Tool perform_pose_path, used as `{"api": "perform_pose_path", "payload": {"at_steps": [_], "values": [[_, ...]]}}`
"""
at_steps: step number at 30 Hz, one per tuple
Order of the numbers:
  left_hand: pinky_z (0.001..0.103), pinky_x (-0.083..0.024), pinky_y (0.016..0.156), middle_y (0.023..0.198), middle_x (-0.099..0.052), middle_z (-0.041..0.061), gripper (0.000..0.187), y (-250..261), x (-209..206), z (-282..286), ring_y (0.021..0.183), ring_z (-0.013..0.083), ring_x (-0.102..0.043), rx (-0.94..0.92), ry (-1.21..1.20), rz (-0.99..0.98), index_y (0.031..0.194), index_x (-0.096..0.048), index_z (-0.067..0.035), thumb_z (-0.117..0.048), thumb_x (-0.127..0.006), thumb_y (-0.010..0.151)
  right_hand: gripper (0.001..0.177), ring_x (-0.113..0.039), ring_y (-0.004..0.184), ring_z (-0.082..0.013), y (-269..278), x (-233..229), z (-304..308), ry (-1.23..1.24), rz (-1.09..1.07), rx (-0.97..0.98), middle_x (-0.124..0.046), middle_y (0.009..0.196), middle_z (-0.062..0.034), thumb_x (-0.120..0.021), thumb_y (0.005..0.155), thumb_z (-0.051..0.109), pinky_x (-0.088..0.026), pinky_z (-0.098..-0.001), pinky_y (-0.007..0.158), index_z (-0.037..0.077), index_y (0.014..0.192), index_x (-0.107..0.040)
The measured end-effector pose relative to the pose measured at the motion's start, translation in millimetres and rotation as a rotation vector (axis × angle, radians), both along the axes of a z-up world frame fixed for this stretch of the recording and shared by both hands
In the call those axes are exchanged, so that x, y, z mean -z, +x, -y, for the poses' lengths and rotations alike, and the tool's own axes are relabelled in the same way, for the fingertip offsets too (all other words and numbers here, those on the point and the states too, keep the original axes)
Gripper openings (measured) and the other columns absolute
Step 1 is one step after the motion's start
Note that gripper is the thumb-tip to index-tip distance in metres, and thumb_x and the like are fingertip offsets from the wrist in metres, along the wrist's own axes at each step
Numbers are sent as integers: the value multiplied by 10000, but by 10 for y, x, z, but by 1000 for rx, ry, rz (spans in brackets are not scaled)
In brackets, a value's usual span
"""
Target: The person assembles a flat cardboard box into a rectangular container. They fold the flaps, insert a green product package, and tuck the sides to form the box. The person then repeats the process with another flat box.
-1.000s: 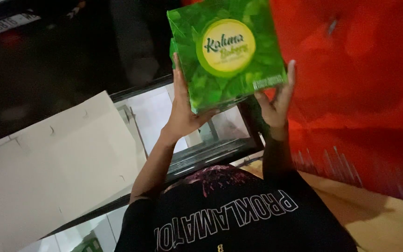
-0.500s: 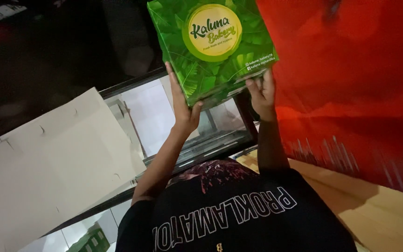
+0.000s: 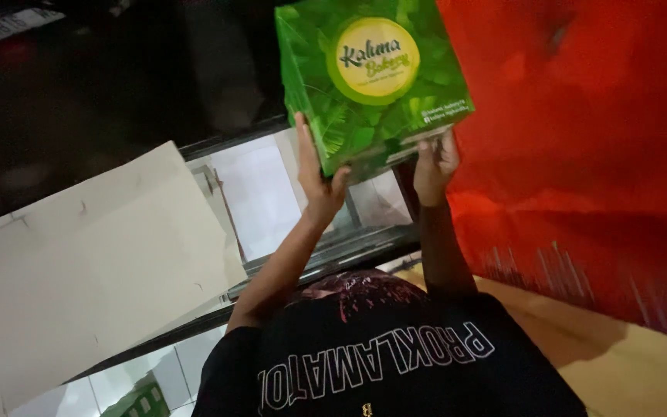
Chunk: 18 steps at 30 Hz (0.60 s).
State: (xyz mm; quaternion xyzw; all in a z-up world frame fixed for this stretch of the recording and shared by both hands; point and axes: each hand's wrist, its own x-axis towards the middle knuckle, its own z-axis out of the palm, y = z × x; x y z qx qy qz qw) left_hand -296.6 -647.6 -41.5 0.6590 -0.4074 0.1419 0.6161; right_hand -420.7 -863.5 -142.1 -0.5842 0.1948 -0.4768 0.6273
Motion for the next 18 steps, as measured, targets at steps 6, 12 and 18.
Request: {"api": "perform_pose_path", "payload": {"at_steps": [6, 12, 18], "values": [[609, -50, 1389, 1791, 21, 166, 1048, -61, 324, -346, 1691, 342, 3, 58, 143, -30, 1705, -38, -167, -610, -668, 994, 638, -451, 1469, -260, 4, -547, -284, -88, 274, -172, -450, 1592, -137, -616, 1047, 179, -354, -412, 1254, -41, 1584, -354], [826, 54, 1109, 1671, 91, 267, 1125, -4, 656, -1617, 1536, 500, 90, -450, 948, -85, 1641, -164, -260, -699, -742, 782, 677, -297, 1602, -343, -334, -495, -205, -305, 157, -14, -307, 1734, -205, -583, 1037, 347, -216, -491, 1352, -21, 1582, -421], [866, -11, 1050, 1663, 54, 312, 1070, 1, 516, -2523, 1501, 587, 84, -713, 1192, -426, 1650, -170, -205, -668, -695, 841, 658, -281, 1636, -360, -461, -916, -732, -442, 162, 162, -306, 1719, -202, -558, 1058, 418, -260, -465, 1323, 6, 1558, -442]]}}
